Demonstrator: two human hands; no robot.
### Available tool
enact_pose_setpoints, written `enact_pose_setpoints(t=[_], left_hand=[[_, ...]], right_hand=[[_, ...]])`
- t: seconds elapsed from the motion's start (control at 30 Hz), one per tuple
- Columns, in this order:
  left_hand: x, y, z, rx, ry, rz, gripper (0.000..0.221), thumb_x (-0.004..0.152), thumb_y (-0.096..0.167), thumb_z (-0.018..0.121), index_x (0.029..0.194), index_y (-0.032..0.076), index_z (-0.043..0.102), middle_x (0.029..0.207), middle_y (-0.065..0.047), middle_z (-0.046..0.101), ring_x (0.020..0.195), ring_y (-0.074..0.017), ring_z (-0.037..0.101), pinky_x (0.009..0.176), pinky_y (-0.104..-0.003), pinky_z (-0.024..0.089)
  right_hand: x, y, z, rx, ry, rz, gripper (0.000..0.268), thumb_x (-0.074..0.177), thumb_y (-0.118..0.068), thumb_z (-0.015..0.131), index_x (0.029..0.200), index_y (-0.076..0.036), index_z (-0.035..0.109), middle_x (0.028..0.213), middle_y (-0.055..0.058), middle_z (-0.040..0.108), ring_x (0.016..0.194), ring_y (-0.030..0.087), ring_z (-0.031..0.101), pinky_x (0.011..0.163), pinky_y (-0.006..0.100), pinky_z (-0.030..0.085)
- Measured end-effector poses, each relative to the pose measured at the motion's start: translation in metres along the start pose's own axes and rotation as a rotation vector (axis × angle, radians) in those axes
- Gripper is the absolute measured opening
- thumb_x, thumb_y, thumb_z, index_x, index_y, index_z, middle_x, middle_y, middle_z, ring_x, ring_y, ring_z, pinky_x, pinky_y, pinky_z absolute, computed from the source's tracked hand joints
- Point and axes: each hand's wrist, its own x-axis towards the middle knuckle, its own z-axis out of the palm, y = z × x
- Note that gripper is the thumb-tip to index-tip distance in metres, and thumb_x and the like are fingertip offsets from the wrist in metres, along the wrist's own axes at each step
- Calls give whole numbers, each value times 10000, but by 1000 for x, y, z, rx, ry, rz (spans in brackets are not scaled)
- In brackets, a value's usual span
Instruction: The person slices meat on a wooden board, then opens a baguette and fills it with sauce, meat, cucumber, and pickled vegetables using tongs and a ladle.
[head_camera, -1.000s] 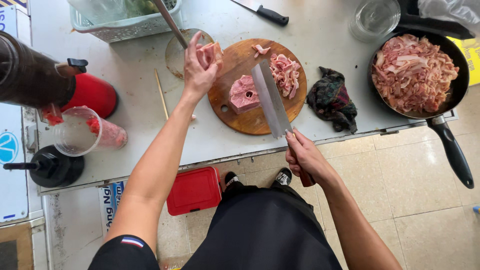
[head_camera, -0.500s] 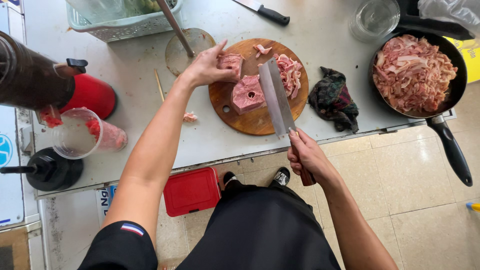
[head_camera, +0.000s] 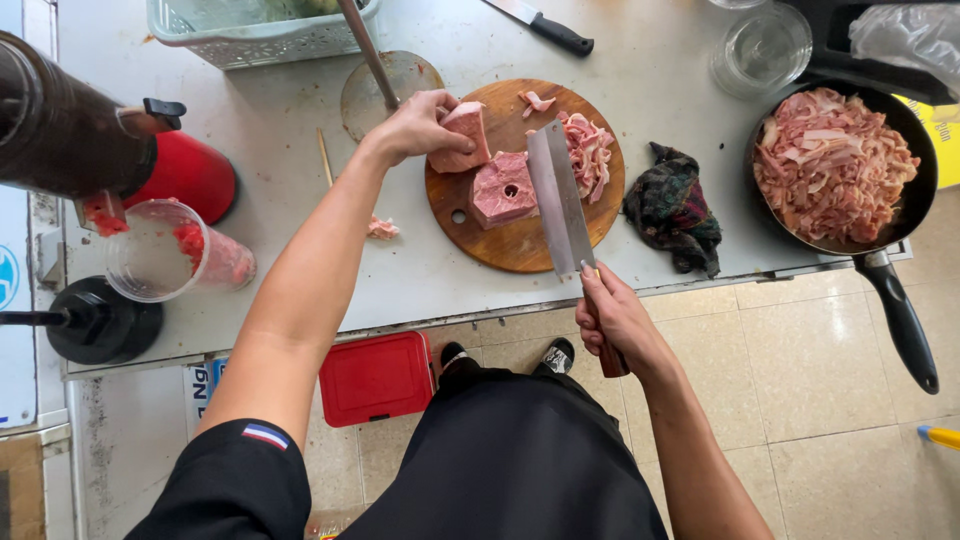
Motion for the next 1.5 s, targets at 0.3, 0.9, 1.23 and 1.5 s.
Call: enact_pose_setpoints(t=[0.3,0.9,1.23,1.5], left_hand=[[-3,-58,-11,-961,390,-160,459,777,159,835,1170,-25,683,1095,-135,774,954,-219,777,837,-396,655],[-52,8,58,372,651,164,331,904,347,762,1028,41,744,1056,-145,685,974,-281,640,846,-390,544],[-55,22,106,22,296,138,703,667,368,924,1113,-31,556,1019,-187,693,936,-295,699,825,-391,567],[-92,4,61,-527,666,26,489,856,250,859,1188,19,584,1060,-101,714,897,-142,712,719,-270,604]], right_hand=[[1,2,1,5,9,-13,353,1063,-435,442,1185,-107,487,607,6,418,421,92,382,388,266,358],[1,14,3,-126,77,-103,361,1046,-382,459,1297,-124,494,571,-6,406,413,97,393,373,284,367],[9,1,-13,-256,105,-174,371,1047,-379,461,1280,-97,524,555,-10,423,414,95,422,368,298,385],[16,-3,-22,-413,-81,-169,350,1016,-368,504,1260,-128,580,548,-28,432,411,87,423,365,290,390]])
